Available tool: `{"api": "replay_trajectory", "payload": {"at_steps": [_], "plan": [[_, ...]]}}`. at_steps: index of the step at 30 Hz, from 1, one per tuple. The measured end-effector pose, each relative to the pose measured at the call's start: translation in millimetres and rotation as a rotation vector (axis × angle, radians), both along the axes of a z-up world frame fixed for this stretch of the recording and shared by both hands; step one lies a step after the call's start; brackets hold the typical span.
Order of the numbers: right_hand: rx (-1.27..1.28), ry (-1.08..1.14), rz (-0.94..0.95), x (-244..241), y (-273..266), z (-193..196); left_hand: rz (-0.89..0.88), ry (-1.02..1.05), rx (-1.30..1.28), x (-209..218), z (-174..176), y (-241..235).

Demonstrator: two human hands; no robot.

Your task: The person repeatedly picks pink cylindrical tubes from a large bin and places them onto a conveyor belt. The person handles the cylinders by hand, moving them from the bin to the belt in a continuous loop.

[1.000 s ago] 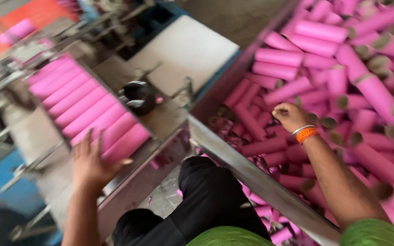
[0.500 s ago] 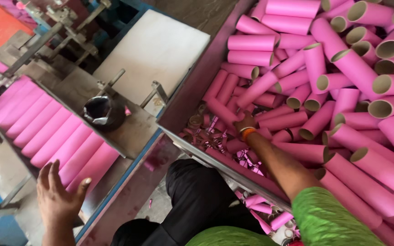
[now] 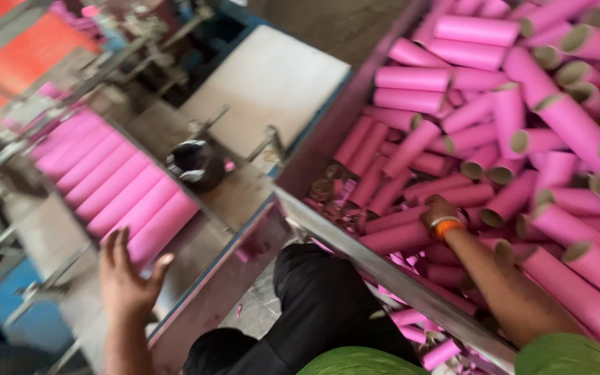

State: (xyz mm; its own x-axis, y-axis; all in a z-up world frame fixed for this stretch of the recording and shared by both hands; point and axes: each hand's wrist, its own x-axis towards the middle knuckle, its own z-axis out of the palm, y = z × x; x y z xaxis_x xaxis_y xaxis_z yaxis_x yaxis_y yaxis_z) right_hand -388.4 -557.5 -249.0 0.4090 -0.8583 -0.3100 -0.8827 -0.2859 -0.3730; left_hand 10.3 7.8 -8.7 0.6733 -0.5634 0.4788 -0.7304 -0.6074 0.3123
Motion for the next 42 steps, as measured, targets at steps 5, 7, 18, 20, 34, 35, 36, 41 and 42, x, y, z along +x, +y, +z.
{"api": "replay_trajectory", "payload": {"at_steps": [5, 7, 18, 20, 34, 35, 36, 41, 42], "plan": [[-0.326, -0.313, 0.236, 36.7, 18.0, 61.2, 0.016, 0.1, -0.043, -1.0, -2.8, 1.1], [-0.471, -0.313, 0.282, 45.8, 19.3, 107.1, 0.02, 0.121, -0.082, -1.5, -1.0, 0.9], [0.004, -1.307, 0.408, 116.0, 63.5, 302.1, 0.016, 0.258, -0.307, -10.0, -8.1, 4.4], [0.11, -1.378, 0.443, 139.0, 82.5, 302.7, 0.016, 0.274, -0.328, -13.0, -5.9, 6.0], [0.488, -1.235, 0.589, 263.6, 199.2, 271.9, 0.026, 0.314, -0.469, -32.4, -19.4, 12.7], [0.51, -1.228, 0.587, 270.8, 201.0, 268.1, 0.024, 0.305, -0.468, -32.2, -20.3, 14.9], [0.529, -1.224, 0.579, 278.8, 203.9, 263.8, 0.01, 0.334, -0.474, -30.3, -19.7, 16.9], [0.432, -1.168, 0.604, 338.0, 246.9, 236.7, -0.071, 0.263, -0.393, -14.2, -7.3, 20.2], [0.352, -1.219, 0.72, 354.4, 265.7, 227.9, -0.058, 0.266, -0.26, -12.6, -4.4, 18.4]]}}
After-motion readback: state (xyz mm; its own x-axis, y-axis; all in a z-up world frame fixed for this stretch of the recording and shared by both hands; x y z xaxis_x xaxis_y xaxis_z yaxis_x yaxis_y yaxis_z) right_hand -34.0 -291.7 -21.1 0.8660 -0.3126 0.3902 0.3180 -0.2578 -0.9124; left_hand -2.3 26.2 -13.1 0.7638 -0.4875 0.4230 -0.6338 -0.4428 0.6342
